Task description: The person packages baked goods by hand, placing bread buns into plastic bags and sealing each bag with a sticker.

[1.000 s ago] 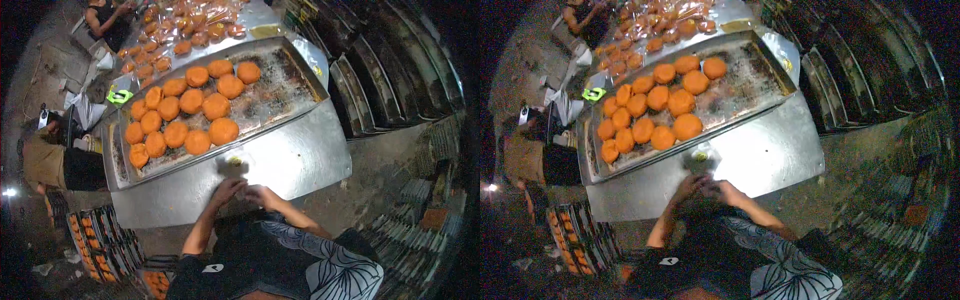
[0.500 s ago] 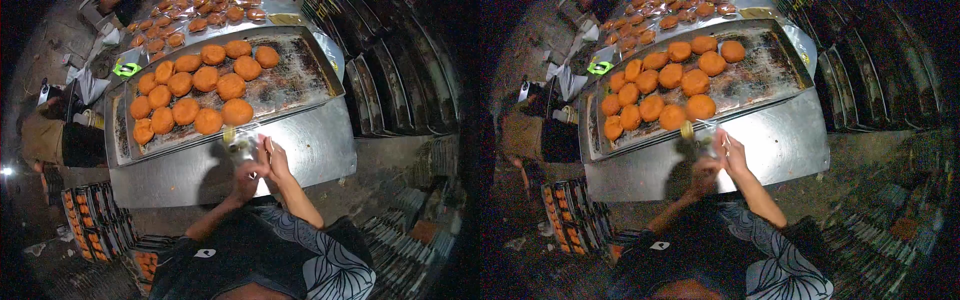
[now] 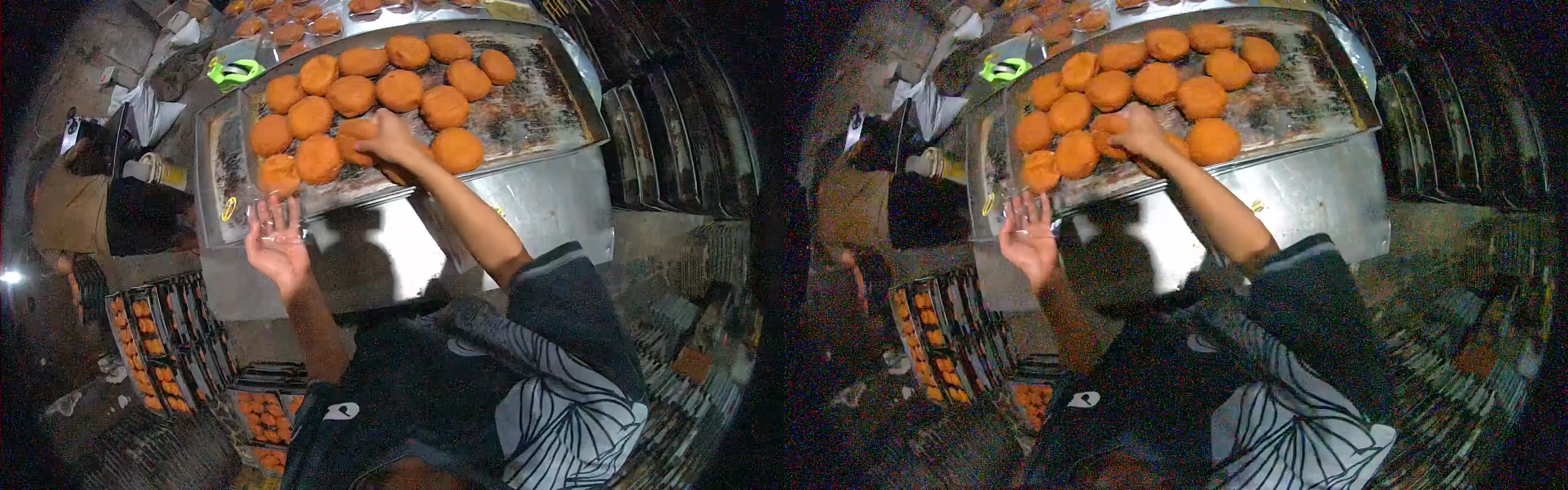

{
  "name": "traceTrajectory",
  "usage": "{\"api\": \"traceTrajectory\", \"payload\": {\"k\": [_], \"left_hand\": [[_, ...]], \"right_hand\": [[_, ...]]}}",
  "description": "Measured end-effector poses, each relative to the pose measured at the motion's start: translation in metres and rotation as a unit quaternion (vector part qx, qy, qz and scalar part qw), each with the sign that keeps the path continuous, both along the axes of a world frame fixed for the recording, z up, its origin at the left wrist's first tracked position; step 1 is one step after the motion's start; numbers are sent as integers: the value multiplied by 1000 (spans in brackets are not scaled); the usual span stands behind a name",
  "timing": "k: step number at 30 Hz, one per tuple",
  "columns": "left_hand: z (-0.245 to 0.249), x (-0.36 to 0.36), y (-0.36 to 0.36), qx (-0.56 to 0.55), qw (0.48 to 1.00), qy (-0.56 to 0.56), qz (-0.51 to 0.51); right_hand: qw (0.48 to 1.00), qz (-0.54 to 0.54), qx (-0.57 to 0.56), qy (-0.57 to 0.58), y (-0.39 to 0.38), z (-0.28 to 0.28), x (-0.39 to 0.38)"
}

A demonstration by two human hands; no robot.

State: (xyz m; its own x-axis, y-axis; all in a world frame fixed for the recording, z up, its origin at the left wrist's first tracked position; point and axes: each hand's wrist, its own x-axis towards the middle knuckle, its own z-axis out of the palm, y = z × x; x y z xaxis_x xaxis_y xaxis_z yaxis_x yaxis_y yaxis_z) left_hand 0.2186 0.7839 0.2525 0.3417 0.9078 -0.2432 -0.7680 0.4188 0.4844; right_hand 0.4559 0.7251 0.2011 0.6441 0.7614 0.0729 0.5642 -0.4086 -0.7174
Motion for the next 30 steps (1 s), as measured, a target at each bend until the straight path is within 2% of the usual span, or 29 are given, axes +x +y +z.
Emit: {"api": "traceTrajectory", "payload": {"k": [2, 3, 4, 6, 7, 8, 9, 10, 12, 13, 14, 16, 17, 18, 20, 21, 23, 24, 25, 26, 27, 28, 29, 30], "left_hand": [[-2, 0, 13, 0, 999, -31, 17], [-1, 6, 13, -18, 998, -40, 52], [1, 13, 10, -38, 995, -46, 81], [9, 38, -15, -51, 994, -92, 11], [9, 47, -31, 73, 997, -3, -36], [10, 55, -44, 199, 973, 82, -79], [34, 57, -49, 22, 971, -14, -236], [38, 62, -59, 21, 969, -18, -245], [41, 68, -81, 286, 921, 89, -249], [23, 72, -78, 248, 905, 51, -342], [24, 75, -90, 248, 903, 53, -347], [34, 79, -122, 215, 918, 110, -314], [49, 81, -128, 192, 913, 99, -346], [47, 81, -136, 193, 908, 101, -358], [34, 76, -151, 136, 880, -30, -454], [17, 77, -157, 50, 876, -40, -477], [4, 78, -173, 12, 884, 6, -468], [7, 83, -183, -21, 889, 45, -455], [9, 89, -191, -51, 892, 84, -441], [10, 90, -198, -49, 893, 86, -438], [10, 88, -206, 57, 861, 130, -489], [11, 88, -216, 165, 816, 169, -527], [-29, 88, -231, 435, 698, 270, -501], [-67, 90, -248, 661, 511, 350, -423]], "right_hand": [[971, -70, 201, 108, -28, 14, -24], [956, -61, 260, 122, -45, 37, -44], [955, -43, 259, 136, -57, 53, -67], [955, 42, 292, -24, -60, 85, -84], [957, 24, 286, -35, -69, 92, -82], [959, 3, 279, 45, -79, 97, -81], [953, -15, 275, 128, -89, 99, -79], [971, 9, 223, 83, -107, 98, -81], [893, -11, 334, 301, -140, 96, -93], [908, -58, 337, 242, -148, 90, -87], [907, -64, 339, 243, -150, 85, -84], [870, -220, 414, 154, -148, 73, -83], [880, -227, 389, 152, -156, 67, -91], [842, -183, 444, 246, -166, 65, -101], [818, -169, 459, 303, -182, 67, -105], [816, -176, 458, 307, -182, 74, -100], [869, -251, 413, 108, -179, 89, -82], [869, -249, 412, 112, -190, 94, -82], [873, -149, 397, 240, -205, 99, -82], [853, -45, 373, 361, -215, 102, -80], [891, -13, 430, 142, -219, 78, -72], [951, -33, 307, -25, -233, 60, -44], [982, -11, 188, -30, -232, 74, -5], [997, 10, 67, -38, -226, 99, 30]]}}
